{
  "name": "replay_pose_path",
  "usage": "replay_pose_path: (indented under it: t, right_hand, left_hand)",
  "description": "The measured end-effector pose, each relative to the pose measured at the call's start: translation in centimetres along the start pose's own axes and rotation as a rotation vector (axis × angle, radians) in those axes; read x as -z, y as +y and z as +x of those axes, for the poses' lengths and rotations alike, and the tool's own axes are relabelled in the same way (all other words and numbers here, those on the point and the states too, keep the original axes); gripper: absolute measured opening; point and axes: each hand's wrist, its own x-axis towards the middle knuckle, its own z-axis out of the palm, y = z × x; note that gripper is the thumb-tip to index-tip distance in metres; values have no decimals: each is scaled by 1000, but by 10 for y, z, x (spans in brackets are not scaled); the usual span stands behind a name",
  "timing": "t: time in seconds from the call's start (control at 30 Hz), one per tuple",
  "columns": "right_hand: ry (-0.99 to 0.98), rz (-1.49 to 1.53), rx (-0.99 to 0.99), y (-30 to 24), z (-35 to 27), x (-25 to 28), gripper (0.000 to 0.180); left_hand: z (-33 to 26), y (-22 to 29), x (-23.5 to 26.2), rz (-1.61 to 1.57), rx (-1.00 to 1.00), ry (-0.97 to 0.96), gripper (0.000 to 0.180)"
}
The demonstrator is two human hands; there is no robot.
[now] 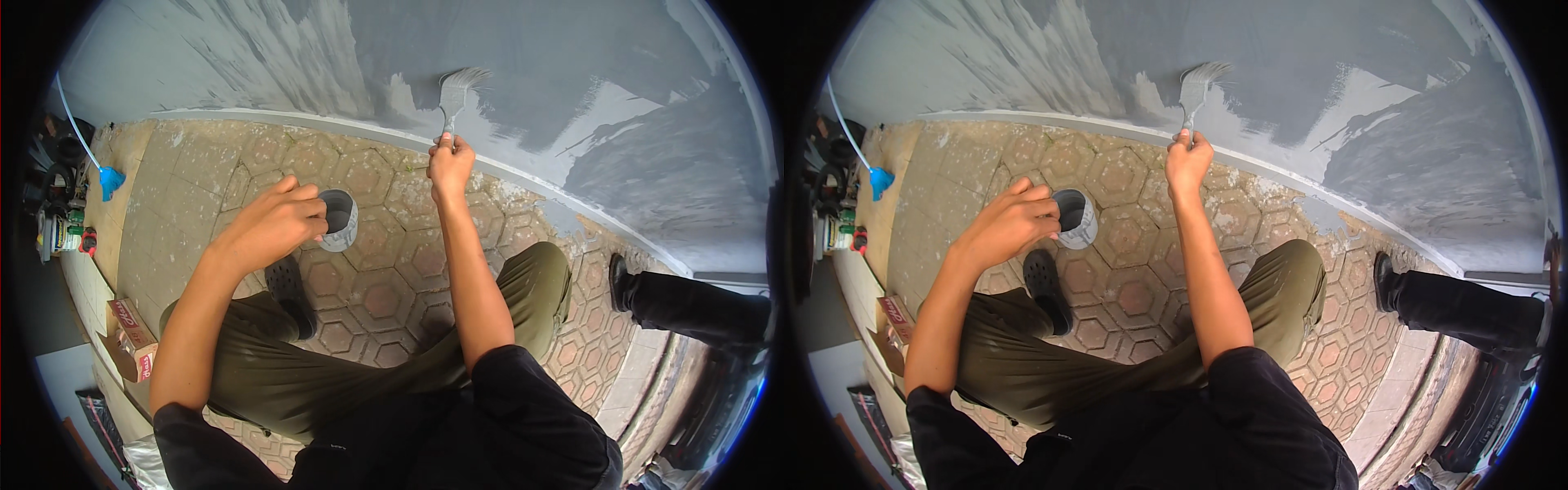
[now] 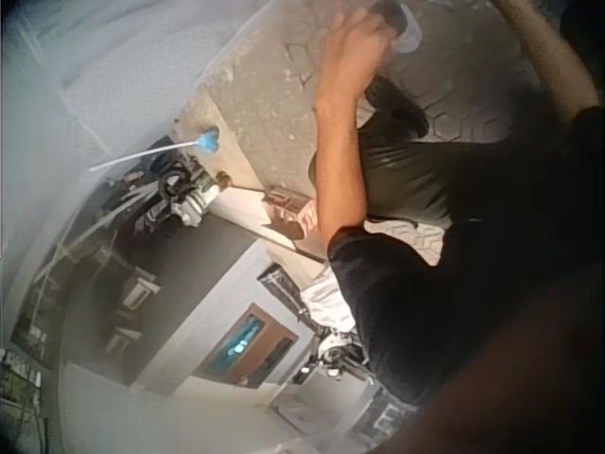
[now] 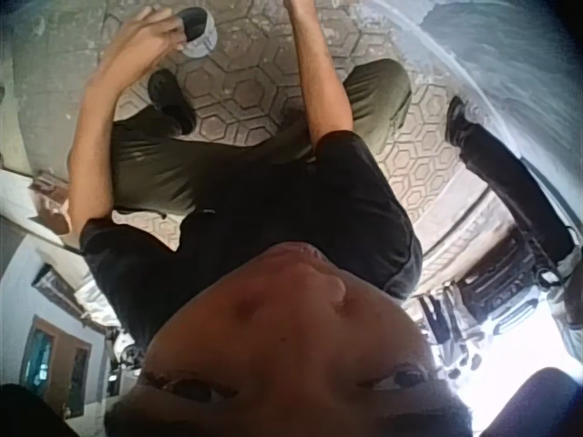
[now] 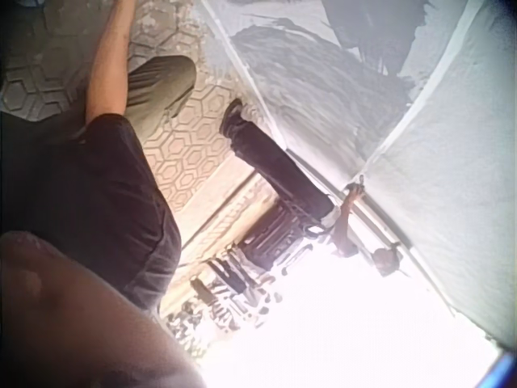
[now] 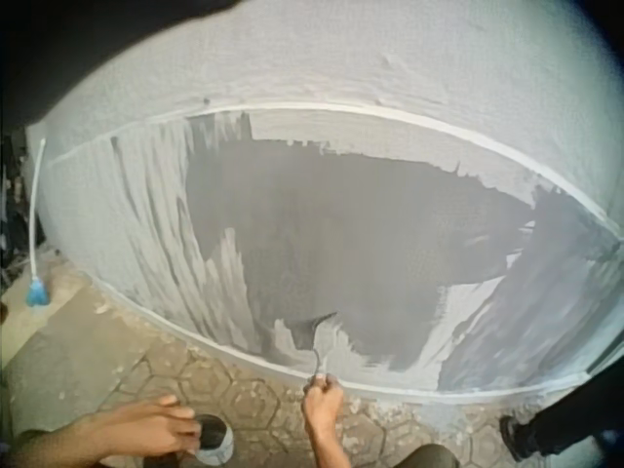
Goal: The person paints a wall with gray paint using a brush, dipping the brush into a small paint container.
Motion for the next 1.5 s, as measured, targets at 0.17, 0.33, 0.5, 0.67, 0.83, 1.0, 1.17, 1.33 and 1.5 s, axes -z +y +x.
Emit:
replay_pose_path:
  t: [0.17,0.33,0.5,0.67,0.83,1.0,1.17,1.33,1.5]
  right_hand:
    - [-140,-355,-103,-38,28,85,32]
    - [93,-350,180,-145,47,194,31]
    - [461,-338,485,-184,36,228,31]
    - [380,-609,457,-78,44,199,28]
    - [330,-486,164,-24,44,204,32]
    - [223,-9,1,-150,19,227,34]
    - [167,-12,395,-266,15,236,35]
    - [324,-700,591,-194,17,234,31]
    - [240,-984,374,-160,3,252,25]
  left_hand:
    - [3,-2,1,-5,-18,-11,3]
    - [9,-3,5,27,-52,-12,2]
    - [15,-3,1,34,-86,22,4]
    - [16,-2,-4,46,-79,6,6]
    - [17,4,0,25,-91,-3,6]
    - [20,7,5,-52,-83,33,3]
    - [24,7,2,-11,-81,14,5]
    - [28,4,4,-13,-88,17,5]
    - [23,1,4,19,-118,17,5]
